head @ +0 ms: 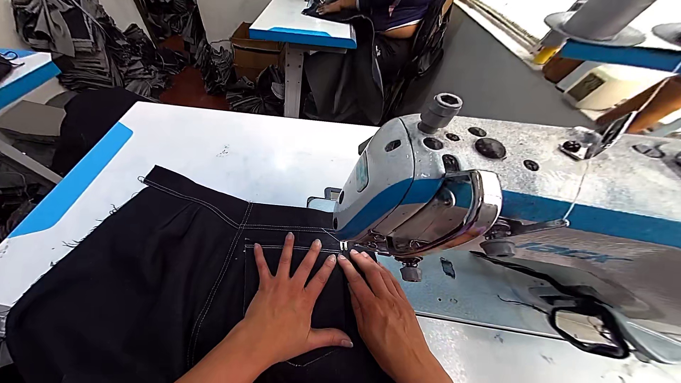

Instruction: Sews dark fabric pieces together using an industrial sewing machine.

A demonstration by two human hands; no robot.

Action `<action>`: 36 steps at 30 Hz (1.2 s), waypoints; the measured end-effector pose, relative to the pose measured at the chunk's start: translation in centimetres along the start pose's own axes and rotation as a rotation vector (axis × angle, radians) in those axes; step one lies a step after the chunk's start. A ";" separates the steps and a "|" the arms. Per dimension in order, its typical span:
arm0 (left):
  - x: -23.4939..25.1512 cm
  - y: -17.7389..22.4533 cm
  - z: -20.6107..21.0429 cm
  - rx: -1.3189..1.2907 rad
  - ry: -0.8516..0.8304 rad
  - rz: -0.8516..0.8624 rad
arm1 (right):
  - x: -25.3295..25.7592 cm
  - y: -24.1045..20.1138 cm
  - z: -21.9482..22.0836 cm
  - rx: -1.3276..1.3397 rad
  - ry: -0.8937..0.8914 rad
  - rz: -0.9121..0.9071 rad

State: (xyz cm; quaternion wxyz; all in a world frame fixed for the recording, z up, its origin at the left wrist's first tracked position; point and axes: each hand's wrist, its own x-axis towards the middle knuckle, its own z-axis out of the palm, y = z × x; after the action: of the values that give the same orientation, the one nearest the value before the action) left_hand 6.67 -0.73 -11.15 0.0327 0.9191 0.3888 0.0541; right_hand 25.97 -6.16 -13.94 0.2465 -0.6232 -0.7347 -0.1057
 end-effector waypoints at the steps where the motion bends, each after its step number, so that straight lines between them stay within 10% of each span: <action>1: -0.1 0.1 0.0 0.003 0.003 0.008 | -0.2 -0.1 -0.1 0.003 0.000 0.004; 36: 0.1 -0.3 -0.1 -0.031 -0.007 0.036 | -0.1 -0.4 -0.3 -0.032 -0.006 0.013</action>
State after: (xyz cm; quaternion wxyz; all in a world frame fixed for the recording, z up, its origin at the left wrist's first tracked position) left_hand 6.54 -0.43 -11.03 0.0474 0.9256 0.3711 0.0573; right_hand 25.63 -6.43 -13.64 0.2348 -0.6320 -0.7297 -0.1138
